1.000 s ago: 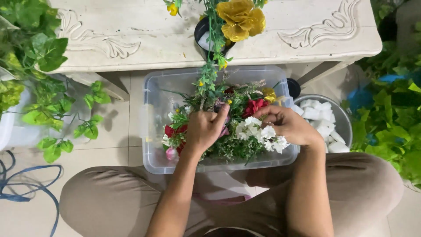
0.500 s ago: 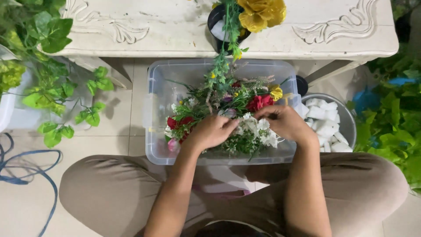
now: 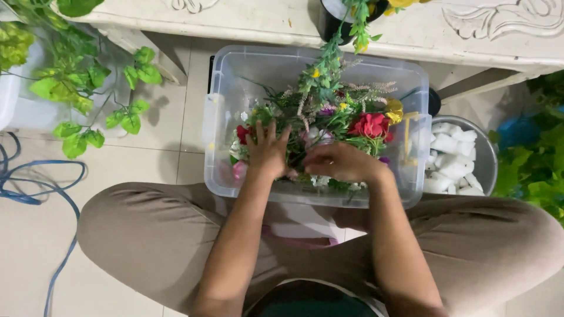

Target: Arranging various artificial flowers into a small black pot by selecting them from a storage bin.

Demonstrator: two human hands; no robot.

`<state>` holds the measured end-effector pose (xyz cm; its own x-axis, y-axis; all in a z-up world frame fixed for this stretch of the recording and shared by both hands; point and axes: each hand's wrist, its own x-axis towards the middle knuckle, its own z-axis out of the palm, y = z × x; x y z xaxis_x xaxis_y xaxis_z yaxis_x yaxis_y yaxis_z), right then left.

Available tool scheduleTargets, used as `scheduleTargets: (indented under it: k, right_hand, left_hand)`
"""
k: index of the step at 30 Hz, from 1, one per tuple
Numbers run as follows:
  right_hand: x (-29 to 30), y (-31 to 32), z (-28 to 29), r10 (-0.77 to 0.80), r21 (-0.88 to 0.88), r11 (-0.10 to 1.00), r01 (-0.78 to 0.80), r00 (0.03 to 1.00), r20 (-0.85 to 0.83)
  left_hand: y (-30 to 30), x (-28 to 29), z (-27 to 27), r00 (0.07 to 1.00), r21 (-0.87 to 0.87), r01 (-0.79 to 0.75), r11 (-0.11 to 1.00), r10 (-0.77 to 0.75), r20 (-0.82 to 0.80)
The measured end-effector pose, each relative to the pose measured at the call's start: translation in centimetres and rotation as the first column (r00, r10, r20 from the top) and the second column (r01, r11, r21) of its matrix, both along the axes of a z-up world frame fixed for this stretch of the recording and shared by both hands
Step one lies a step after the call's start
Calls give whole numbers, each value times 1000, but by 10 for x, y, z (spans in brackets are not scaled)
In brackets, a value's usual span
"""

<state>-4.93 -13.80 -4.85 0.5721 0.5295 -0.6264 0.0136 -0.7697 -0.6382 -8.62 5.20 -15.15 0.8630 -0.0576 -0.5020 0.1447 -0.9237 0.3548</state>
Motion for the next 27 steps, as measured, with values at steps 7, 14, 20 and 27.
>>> scheduleTargets:
  k: [7,14,20,27]
  right_hand:
    - [8,-28,-147,280,-439,882,-171,940,196]
    - [17,-52,-150,181,-459,888,-12,928,326]
    - [1,-9,-37,179,-377,922,-92,963,203]
    - [-2,41,-82,-97,432,878,-208,806,584]
  left_hand:
    - [34,12,-21,891,45,-98,994,67,448]
    - [44,19,-25,681,-51,-278,959,234,694]
    - [37,19,-22,657,-188,-207,960,279,700]
    - [35,10,-4,970,-374,-227,899,245,0]
